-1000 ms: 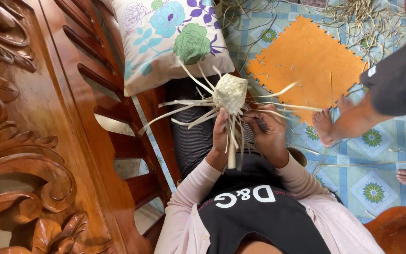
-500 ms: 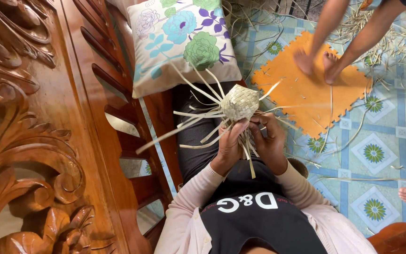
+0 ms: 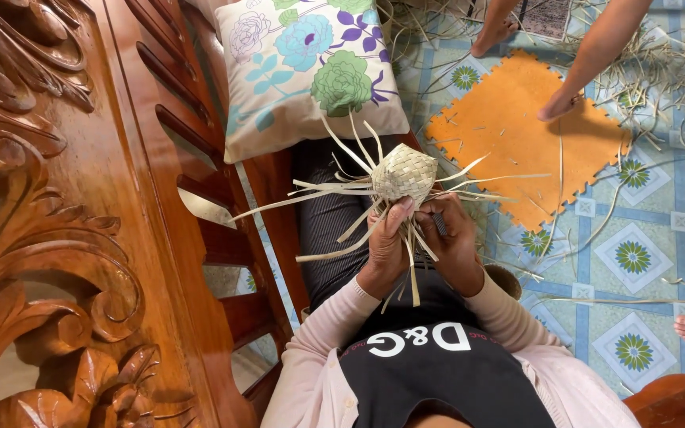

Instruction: Weaving thin fiber strips together to create a small basket or decorative object.

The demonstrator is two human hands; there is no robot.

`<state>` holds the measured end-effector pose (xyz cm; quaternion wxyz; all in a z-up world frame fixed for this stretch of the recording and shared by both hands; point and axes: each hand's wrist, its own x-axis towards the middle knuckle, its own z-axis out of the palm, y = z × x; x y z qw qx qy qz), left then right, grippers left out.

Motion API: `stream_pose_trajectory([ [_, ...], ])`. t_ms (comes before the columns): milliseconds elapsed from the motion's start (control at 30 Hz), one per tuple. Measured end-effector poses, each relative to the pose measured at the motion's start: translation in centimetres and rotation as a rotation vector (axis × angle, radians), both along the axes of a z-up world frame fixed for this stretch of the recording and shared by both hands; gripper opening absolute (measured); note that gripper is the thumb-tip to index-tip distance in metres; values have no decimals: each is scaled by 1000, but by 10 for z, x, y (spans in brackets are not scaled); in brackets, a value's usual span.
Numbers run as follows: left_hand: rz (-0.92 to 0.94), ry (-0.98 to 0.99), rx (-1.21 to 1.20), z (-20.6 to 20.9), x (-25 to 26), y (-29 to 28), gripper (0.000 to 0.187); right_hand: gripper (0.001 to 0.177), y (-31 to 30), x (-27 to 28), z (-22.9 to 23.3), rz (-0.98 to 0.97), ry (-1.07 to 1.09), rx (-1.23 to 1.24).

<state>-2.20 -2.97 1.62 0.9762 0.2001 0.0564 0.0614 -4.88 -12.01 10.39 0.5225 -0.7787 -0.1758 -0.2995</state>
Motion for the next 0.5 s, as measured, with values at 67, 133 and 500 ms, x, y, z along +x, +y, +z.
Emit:
stream_pose_trajectory([
  [67,-7,-11,24,-9,2,0,20,4,0,0,1,10,25,29],
  [133,-57,5,32,48,1,6,26,4,2,0,5,46,69,125],
  [500,-643,-178,-604,25,27,40,101,2,-8,7,-1,84,159,472],
])
